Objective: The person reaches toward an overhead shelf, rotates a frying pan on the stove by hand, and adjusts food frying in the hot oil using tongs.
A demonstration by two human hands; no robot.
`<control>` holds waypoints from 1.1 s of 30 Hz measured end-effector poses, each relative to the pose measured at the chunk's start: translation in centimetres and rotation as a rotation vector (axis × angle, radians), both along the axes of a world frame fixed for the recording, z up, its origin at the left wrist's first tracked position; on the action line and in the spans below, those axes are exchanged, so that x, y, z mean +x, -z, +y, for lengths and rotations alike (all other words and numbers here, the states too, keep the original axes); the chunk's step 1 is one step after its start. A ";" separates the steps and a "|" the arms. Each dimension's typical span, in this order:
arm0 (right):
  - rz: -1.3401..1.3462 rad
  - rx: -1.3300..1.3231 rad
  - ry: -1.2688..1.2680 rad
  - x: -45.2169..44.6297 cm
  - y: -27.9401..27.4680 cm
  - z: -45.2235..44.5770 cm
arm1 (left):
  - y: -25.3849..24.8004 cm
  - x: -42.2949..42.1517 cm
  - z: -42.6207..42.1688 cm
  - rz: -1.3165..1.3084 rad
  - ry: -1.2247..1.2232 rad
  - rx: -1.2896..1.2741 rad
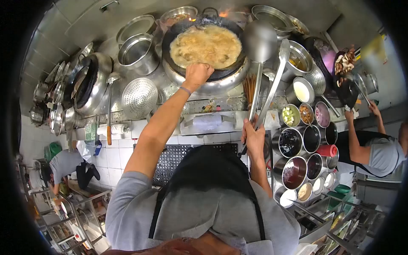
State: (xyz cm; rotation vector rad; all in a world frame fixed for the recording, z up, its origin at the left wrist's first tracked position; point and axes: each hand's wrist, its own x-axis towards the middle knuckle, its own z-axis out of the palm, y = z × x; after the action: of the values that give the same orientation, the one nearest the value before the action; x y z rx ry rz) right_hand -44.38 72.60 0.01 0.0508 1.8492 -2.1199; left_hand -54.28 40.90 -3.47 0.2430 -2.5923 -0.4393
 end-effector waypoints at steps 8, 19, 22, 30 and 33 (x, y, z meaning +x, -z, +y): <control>0.003 0.004 -0.070 0.4 1.0 0.8 | -1.9 1.1 0.8 -0.013 -0.023 0.022; -0.180 -0.225 -0.228 5.0 2.9 1.7 | -0.4 -0.1 0.7 -0.054 -0.081 -0.020; -0.237 -0.290 -0.277 5.8 1.5 2.0 | 0.9 0.8 1.0 -0.045 -0.118 -0.023; -0.389 -0.256 -0.289 6.4 1.6 2.0 | 0.9 0.1 0.7 -0.007 -0.084 -0.006; -0.317 -0.260 -0.275 5.7 2.1 1.4 | -0.9 0.3 1.3 0.003 -0.103 0.013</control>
State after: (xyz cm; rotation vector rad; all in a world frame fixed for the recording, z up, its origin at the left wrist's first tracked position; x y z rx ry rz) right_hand -38.67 74.04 -2.06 0.0638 1.3122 -2.0050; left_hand -54.00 42.22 -2.55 0.3776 -2.5611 -0.4196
